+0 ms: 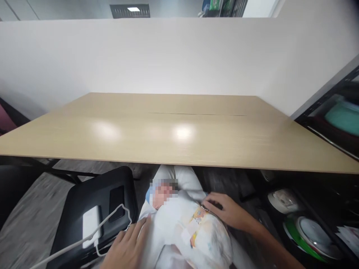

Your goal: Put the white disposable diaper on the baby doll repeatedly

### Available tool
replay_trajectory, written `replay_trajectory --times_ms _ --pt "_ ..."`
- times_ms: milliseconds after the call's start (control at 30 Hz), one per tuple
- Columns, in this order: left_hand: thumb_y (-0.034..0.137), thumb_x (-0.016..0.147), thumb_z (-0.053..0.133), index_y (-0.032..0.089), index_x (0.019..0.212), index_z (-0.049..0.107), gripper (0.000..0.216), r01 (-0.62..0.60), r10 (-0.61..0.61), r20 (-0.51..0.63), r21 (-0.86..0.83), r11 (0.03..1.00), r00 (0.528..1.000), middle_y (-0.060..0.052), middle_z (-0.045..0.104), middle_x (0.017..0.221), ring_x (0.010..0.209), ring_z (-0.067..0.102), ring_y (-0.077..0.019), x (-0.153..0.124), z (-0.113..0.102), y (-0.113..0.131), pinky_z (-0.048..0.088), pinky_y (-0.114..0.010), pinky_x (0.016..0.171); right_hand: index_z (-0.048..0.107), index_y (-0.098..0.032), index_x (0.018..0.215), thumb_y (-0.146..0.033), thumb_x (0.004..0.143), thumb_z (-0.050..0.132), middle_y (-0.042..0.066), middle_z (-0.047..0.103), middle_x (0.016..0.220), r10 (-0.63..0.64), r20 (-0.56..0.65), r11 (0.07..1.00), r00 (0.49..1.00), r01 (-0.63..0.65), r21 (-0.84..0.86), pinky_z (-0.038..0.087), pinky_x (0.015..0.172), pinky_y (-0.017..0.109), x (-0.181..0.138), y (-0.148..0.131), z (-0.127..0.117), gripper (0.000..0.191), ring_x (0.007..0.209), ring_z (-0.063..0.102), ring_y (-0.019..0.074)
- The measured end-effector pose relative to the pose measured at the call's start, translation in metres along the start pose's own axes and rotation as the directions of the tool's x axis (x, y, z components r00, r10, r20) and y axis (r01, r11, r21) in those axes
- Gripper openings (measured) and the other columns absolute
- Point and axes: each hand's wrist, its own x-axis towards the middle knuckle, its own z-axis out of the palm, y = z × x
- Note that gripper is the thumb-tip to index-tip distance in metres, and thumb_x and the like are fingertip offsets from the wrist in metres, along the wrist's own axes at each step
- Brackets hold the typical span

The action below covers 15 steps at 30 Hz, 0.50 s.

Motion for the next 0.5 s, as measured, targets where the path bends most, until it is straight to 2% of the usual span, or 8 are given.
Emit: replay_trajectory --times_ms 33,100,133,200,267,400,500 --pt "0.054 0.075 0.092 0.044 0.152 0.064 0.083 -0.035 0.035 0.036 0.001 0.999 0.999 -0.009 0.063 0.159 0.146 0.056 -0.0491 0.012 -0.003 0.004 0.051 -0.059 0.113 0.084 -0.027 0.106 -0.058 0.108 0.053 0.007 0.082 0.108 0.024 0.011 1.0 1.0 -0.024 0.018 0.058 0.092 0.042 -0.008 -0.007 0.0 0.045 0.101 0.075 0.0274" --pt "0.058 0.077 0.09 0.039 0.16 0.056 0.092 -0.14 0.143 0.139 -0.026 0.99 0.98 -0.011 0.059 0.163 0.148 0.054 -0.0459 0.045 -0.006 0.017 0.044 -0.059 0.122 0.086 -0.026 0.105 -0.059 0.106 0.056 0.007 0.084 0.104 0.057 0.005 0.998 0.998 -0.057 0.028 0.057 0.084 0.039 -0.017 -0.017 0.003 0.044 0.094 0.075 0.0271" --pt "0.061 0.084 0.085 0.037 0.161 0.054 0.087 -0.198 0.206 0.19 -0.06 0.978 0.96 -0.011 0.059 0.162 0.148 0.054 -0.0426 0.063 -0.005 0.025 0.041 -0.057 0.124 0.086 -0.026 0.105 -0.059 0.104 0.058 0.007 0.084 0.103 0.068 -0.016 0.997 0.998 -0.067 0.028 0.057 0.083 0.038 -0.019 -0.019 0.005 0.043 0.093 0.076 0.0272" --pt "0.06 0.097 0.072 0.032 0.154 0.061 0.064 -0.284 0.307 0.206 -0.137 0.949 0.929 -0.012 0.067 0.149 0.138 0.059 -0.037 0.098 0.004 0.039 0.043 -0.053 0.121 0.086 -0.024 0.1 -0.055 0.103 0.06 0.006 0.084 0.097 0.078 -0.056 0.997 0.995 -0.076 0.026 0.055 0.081 0.037 -0.017 -0.017 0.01 0.04 0.09 0.075 0.0268" --pt "0.056 0.1 0.07 0.03 0.141 0.071 0.048 -0.343 0.373 0.206 -0.17 0.924 0.904 -0.01 0.071 0.131 0.125 0.062 -0.0343 0.125 0.016 0.045 0.046 -0.05 0.113 0.085 -0.022 0.092 -0.049 0.102 0.06 0.004 0.083 0.09 0.079 -0.082 0.997 0.994 -0.077 0.027 0.053 0.079 0.035 -0.012 -0.008 0.014 0.038 0.086 0.075 0.025" --pt "0.052 0.1 0.072 0.027 0.118 0.077 0.031 -0.375 0.446 0.211 -0.304 0.876 0.87 -0.007 0.073 0.12 0.117 0.063 -0.029 0.144 0.031 0.034 0.046 -0.043 0.108 0.079 -0.02 0.082 -0.048 0.102 0.058 0.004 0.08 0.08 0.119 -0.121 0.993 0.986 -0.121 -0.012 0.049 0.072 0.033 -0.001 0.027 0.015 0.041 0.078 0.072 0.0233" --pt "0.052 0.103 0.069 0.023 0.105 0.076 0.03 -0.342 0.44 0.178 -0.403 0.849 0.88 -0.007 0.073 0.113 0.114 0.064 -0.027 0.142 0.034 0.025 0.047 -0.041 0.106 0.078 -0.02 0.078 -0.052 0.1 0.058 0.006 0.08 0.078 0.187 -0.131 0.979 0.974 -0.195 -0.054 0.051 0.076 0.037 0.004 0.052 0.009 0.044 0.078 0.074 0.0269"
